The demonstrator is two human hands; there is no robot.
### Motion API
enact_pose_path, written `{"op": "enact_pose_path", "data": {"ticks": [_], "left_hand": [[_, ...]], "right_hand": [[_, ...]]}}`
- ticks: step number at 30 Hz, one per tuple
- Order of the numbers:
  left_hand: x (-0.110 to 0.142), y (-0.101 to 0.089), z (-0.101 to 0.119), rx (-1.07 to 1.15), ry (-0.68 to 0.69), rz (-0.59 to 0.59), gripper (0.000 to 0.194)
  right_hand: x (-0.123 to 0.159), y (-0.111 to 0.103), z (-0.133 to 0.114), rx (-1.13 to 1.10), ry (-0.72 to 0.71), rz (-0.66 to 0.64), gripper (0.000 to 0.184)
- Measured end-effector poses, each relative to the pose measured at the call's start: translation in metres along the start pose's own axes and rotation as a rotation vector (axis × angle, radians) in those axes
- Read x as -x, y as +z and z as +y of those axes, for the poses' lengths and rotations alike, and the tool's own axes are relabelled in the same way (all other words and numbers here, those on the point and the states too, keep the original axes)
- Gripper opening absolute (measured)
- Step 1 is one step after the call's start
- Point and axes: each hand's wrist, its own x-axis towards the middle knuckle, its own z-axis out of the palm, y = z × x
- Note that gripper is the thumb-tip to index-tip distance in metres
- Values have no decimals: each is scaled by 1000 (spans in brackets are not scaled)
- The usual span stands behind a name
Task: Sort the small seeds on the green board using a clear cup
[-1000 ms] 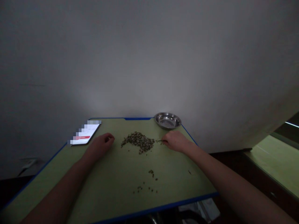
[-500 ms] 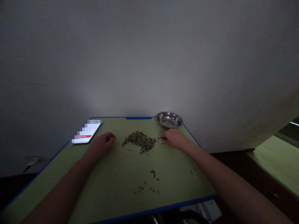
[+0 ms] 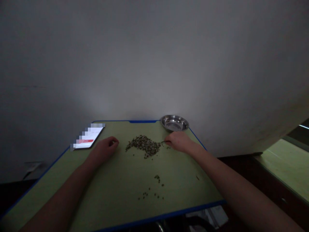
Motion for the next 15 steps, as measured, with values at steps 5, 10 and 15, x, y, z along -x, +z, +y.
{"op": "enact_pose_path", "data": {"ticks": [5,10,15], "left_hand": [[0,0,0,-17,-3,-7,27],[1,0,0,-20,-5,-1,28],[0,0,1,-24,-6,-1,28]], "right_hand": [[3,3,5,-4,-12,5,20],[9,3,5,-27,-5,0,20],[15,-2,2,-48,-5,-24,22]]}}
